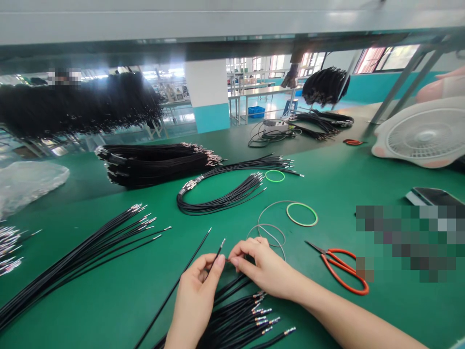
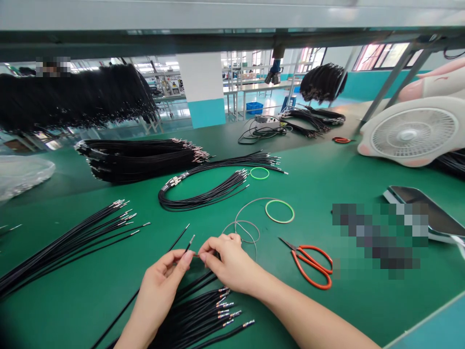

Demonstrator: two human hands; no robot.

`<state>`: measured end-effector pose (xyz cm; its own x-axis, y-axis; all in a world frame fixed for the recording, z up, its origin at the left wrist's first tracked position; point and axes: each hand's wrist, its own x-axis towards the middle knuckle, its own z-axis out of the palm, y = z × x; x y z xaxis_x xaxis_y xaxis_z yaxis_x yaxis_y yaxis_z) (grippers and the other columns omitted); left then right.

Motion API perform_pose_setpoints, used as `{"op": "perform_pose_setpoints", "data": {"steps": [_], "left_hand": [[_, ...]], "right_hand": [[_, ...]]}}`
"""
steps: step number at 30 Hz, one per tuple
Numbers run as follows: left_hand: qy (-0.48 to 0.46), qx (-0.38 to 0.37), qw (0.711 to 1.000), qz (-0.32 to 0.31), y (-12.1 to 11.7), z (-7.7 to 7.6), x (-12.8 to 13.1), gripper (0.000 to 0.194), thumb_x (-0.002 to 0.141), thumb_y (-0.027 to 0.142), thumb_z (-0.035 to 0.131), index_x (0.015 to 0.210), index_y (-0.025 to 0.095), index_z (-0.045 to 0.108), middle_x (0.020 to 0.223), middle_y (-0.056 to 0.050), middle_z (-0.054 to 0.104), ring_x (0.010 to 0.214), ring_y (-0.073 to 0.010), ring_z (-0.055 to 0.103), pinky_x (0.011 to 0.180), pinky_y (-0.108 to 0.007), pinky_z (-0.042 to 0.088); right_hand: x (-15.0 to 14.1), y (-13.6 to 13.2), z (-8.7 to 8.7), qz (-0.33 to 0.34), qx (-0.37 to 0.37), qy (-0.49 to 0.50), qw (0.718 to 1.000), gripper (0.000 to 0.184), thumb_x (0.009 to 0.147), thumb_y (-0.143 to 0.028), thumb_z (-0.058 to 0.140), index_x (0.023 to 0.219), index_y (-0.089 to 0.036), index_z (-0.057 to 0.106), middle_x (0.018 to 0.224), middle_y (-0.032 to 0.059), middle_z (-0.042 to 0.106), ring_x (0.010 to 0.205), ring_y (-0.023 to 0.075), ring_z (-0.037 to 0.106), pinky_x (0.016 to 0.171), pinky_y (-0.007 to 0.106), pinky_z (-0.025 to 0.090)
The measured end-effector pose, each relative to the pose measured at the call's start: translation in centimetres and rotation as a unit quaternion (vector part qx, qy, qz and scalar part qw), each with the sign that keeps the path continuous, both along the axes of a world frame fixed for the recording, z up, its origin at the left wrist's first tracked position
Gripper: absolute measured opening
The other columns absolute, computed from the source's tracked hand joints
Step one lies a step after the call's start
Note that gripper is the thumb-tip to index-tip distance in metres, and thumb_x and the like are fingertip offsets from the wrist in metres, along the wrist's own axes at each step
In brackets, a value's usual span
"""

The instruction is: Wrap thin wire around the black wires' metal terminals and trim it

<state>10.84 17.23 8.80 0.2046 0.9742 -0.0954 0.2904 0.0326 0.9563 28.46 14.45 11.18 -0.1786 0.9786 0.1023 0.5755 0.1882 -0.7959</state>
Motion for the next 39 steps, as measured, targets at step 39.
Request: {"op": "perform_pose_setpoints", "data": {"steps": [39], "left_hand": [[0.146, 0.296, 0.944, -0.022, -0.9, -0.6, -0.4, 0.021, 0.089, 0.032, 0.055, 0.094, 0.027, 0.074, 0.094, -0.004, 0.065, 0.062, -0.0128, 0.061, 0.055, -0.023, 0.048]], "right_hand": [[1.5, 0.6, -0.9, 0.068, -0.129, 0.274, 0.951, 0.027, 0.085, -0.045, 0.064, 0.083, -0.018, 0.058, 0.075, -0.0008, 0.061, 0.068, 0.0120, 0.056, 0.063, 0.024, 0.046]]}}
